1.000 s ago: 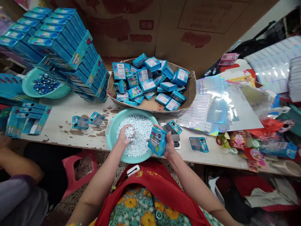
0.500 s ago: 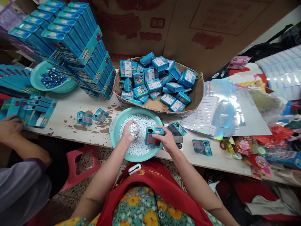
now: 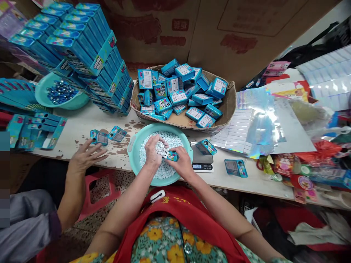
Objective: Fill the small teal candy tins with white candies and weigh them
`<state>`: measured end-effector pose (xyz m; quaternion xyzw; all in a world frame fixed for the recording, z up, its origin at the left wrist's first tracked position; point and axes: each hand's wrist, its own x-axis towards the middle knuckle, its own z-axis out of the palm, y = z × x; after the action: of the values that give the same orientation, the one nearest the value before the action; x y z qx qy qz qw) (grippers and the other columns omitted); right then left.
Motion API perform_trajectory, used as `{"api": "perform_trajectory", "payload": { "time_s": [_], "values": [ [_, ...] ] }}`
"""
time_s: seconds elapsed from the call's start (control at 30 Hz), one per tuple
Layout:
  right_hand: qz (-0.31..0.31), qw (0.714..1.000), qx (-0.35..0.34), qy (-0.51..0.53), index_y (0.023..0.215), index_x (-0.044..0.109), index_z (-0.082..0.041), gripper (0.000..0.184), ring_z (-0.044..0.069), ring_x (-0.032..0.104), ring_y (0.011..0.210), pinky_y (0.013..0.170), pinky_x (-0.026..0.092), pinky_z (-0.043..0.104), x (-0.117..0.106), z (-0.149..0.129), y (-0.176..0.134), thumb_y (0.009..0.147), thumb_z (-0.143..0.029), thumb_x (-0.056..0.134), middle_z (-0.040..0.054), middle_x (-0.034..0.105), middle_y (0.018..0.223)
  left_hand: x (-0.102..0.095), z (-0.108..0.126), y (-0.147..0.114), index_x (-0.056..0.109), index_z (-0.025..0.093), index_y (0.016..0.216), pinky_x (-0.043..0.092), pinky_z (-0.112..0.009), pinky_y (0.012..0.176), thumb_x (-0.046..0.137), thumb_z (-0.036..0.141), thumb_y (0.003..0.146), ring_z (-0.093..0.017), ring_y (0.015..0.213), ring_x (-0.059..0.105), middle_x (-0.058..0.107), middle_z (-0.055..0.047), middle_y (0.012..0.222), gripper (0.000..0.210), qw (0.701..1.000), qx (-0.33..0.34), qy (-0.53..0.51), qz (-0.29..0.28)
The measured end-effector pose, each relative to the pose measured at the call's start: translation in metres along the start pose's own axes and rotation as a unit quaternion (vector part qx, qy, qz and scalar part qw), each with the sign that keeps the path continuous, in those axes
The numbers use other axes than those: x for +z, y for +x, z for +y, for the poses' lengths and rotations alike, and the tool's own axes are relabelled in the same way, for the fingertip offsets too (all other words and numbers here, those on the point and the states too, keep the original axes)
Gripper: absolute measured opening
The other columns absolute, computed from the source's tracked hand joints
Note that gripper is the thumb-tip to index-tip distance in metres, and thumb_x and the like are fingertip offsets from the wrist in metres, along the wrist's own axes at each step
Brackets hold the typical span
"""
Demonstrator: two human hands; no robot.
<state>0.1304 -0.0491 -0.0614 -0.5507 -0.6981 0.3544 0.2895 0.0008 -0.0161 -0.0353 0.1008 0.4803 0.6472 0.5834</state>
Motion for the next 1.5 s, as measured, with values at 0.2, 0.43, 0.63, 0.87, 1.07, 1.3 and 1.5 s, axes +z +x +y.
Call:
{"api": "perform_trajectory", "payload": {
  "time_s": [0.2,0.43,0.63,0.87,1.07,1.3,1.5],
  "values": [
    [0.015,0.999,-0.024,-0.019,0.098,0.062,-0.023,0.029,0.026,0.055,0.094,0.084,0.041,0.039,-0.005,-0.012,-0.001,0.073,-0.033,0.072,0.0055,0.062,0.094,0.005,0.007,-0.005,0.051,0.017,0.066,0.043,-0.024,0.050,0.068,0.034,0.073,-0.010,0.053,0.053,0.051,0.002,0.063,0.025,0.999,0.037,0.017,0.011],
    [0.011,0.998,-0.025,0.050,0.096,0.062,-0.023,0.032,0.024,0.058,0.092,0.082,0.043,0.038,-0.013,-0.018,0.009,0.072,-0.040,0.075,0.0050,0.063,0.092,0.008,0.013,-0.004,0.051,0.019,0.064,0.045,-0.027,0.053,0.066,0.041,0.075,-0.013,0.056,0.053,0.051,-0.001,0.061,0.029,0.997,0.040,0.064,0.005],
    [0.001,0.997,-0.023,0.068,0.096,0.064,-0.024,0.032,0.024,0.058,0.090,0.081,0.045,0.038,-0.012,-0.025,0.014,0.071,-0.041,0.075,0.0046,0.062,0.091,0.009,0.018,-0.005,0.053,0.021,0.061,0.047,-0.031,0.059,0.061,0.045,0.079,-0.016,0.059,0.058,0.048,-0.001,0.055,0.031,0.994,0.053,0.092,0.012],
    [0.005,0.997,-0.026,0.078,0.096,0.064,-0.023,0.032,0.023,0.058,0.088,0.079,0.045,0.036,-0.012,-0.029,0.018,0.070,-0.039,0.076,0.0044,0.063,0.090,0.009,0.021,-0.002,0.054,0.020,0.059,0.046,-0.030,0.059,0.060,0.045,0.081,-0.013,0.054,0.055,0.051,0.000,0.057,0.033,0.991,0.075,0.103,0.027],
    [0.017,0.997,-0.034,0.071,0.097,0.064,-0.023,0.033,0.022,0.059,0.088,0.078,0.046,0.035,-0.011,-0.029,0.021,0.069,-0.035,0.078,0.0033,0.062,0.089,0.008,0.021,-0.003,0.054,0.019,0.058,0.046,-0.029,0.058,0.058,0.045,0.083,-0.014,0.054,0.057,0.053,0.000,0.054,0.036,0.990,0.085,0.106,-0.024],
    [0.017,0.996,-0.031,0.085,0.097,0.064,-0.023,0.034,0.021,0.059,0.088,0.079,0.046,0.035,-0.008,-0.028,0.021,0.068,-0.028,0.079,0.0031,0.062,0.090,0.011,0.020,0.002,0.053,0.017,0.063,0.041,-0.023,0.047,0.055,0.049,0.084,-0.010,0.043,0.052,0.048,0.003,0.046,0.038,0.992,0.085,0.081,-0.034],
    [0.022,0.995,-0.012,0.101,0.095,0.064,-0.023,0.032,0.020,0.059,0.088,0.080,0.046,0.035,-0.009,-0.024,0.023,0.067,-0.026,0.079,0.0027,0.062,0.090,0.010,0.024,0.004,0.055,0.017,0.067,0.034,-0.021,0.040,0.056,0.046,0.083,-0.007,0.034,0.039,0.039,0.006,0.042,0.034,0.993,0.042,0.064,-0.088]
  ]
}}
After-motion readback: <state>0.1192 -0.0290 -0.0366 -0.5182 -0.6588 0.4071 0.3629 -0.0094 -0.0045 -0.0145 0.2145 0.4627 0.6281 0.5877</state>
